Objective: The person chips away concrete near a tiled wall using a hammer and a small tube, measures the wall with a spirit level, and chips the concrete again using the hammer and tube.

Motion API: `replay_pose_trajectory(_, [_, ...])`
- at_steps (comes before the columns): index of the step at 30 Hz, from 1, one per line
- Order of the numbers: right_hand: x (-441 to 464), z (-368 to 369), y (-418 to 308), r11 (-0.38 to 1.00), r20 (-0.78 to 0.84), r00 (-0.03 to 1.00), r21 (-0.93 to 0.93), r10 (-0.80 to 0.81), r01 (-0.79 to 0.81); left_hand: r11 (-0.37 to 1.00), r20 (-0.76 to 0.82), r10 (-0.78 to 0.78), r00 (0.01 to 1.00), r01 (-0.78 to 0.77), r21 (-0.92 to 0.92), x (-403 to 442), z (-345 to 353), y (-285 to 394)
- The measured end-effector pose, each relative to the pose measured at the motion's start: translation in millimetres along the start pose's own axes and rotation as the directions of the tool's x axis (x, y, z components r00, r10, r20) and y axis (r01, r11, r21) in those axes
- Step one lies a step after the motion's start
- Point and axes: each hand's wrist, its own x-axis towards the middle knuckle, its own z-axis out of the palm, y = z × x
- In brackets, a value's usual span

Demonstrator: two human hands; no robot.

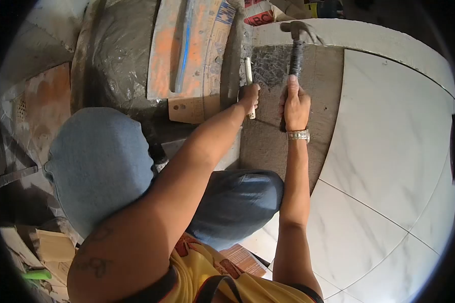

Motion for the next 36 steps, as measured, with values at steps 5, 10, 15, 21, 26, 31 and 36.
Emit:
replay_pose_trajectory(5, [0, -1, 30, 0.993, -0.007, 0.998, -0.1, -0.059, 0.058, 0.987, 0.077, 0.101, 0.992, -0.11, 0.121, 20, -6, -4])
replay_pose_trajectory(10, [-13, -2, 21, 0.969, 0.026, 0.983, -0.167, -0.183, 0.184, 0.93, -0.161, 0.128, 0.979, -0.062, 0.362, 18, 4, 2])
replay_pose_trajectory(15, [-20, 18, 38, 0.901, 0.103, 0.964, -0.343, -0.245, 0.265, 0.888, -0.101, 0.196, 0.975, -0.132, 0.44, 30, 7, -3])
replay_pose_trajectory(21, [-22, 19, 33, 0.874, 0.237, 0.968, -0.451, -0.078, 0.181, 0.704, -0.119, 0.375, 0.919, -0.199, 0.682, 66, -12, -23])
replay_pose_trajectory(26, [-36, 2, 3, 0.929, 0.218, 0.953, -0.262, -0.209, 0.263, 0.522, -0.08, 0.494, 0.866, -0.221, 0.824, 86, -21, -30])
replay_pose_trajectory(31, [3, 20, 75, 0.891, 0.194, 0.97, -0.453, 0.146, -0.044, 0.347, 0.03, 0.534, 0.845, -0.251, 0.904, 109, -30, -29])
replay_pose_trajectory(36, [-27, -3, 12, 0.955, 0.103, 0.989, -0.268, -0.105, 0.129, 0.012, 0.289, 0.619, 0.73, -0.376, 0.926, 132, -45, -26])
